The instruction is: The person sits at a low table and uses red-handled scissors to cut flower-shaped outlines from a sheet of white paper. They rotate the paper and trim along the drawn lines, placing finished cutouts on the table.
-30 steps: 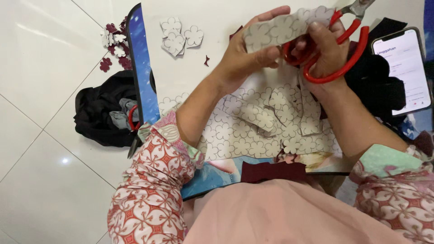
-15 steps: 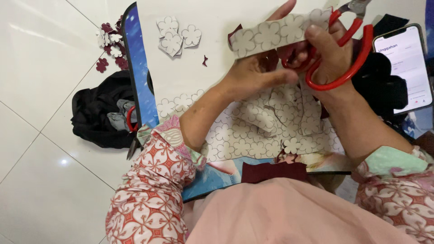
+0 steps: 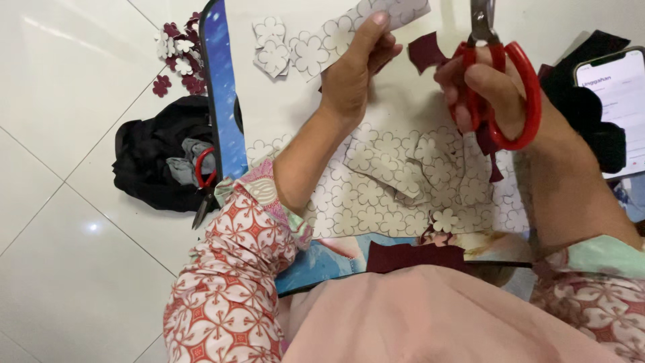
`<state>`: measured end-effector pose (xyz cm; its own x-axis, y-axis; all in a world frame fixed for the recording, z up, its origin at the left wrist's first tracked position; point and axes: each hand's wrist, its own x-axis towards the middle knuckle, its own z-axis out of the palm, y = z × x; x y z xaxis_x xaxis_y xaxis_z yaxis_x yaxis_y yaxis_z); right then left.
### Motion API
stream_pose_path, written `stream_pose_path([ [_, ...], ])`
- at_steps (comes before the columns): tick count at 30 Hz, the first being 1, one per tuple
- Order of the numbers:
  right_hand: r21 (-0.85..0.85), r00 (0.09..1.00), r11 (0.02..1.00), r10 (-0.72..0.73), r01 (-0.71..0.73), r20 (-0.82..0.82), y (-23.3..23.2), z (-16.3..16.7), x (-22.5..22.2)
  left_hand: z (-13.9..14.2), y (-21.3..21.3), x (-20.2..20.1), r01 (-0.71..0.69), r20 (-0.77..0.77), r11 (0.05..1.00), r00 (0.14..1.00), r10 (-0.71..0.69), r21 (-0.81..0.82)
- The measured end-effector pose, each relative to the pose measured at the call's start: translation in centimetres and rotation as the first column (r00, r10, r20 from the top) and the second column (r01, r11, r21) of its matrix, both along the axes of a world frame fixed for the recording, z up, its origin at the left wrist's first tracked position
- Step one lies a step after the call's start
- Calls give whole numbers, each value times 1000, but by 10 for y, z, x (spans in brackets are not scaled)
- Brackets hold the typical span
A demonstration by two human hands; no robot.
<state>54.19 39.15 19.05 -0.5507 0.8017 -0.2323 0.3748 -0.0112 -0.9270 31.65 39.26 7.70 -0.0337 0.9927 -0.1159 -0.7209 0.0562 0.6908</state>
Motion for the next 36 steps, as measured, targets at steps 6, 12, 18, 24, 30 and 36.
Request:
stream_pose_path([
  [6,-40,940,991,133,-127,314,-10,19,12,-8,6,-7,-52,238,999,970,52,-5],
  [12,102,835,929,266,-355,481,-8,18,20,-2,10,-8,-110,282,990,956,82,84],
  [18,119,889,950,221,-290,402,-16,11,16,6,0,-9,23,85,1000,996,-24,15],
  [24,139,891,946,218,-293,398,-19,14,9,12,-4,-7,-4,55,997,998,0,78],
  [30,111,898,943,256,-313,357,-18,9,14,17,-8,-8,-10,61,992,998,2,125],
  [36,103,947,961,229,-257,225,-21,5,9,26,-10,-4,25,-64,969,998,-10,246],
])
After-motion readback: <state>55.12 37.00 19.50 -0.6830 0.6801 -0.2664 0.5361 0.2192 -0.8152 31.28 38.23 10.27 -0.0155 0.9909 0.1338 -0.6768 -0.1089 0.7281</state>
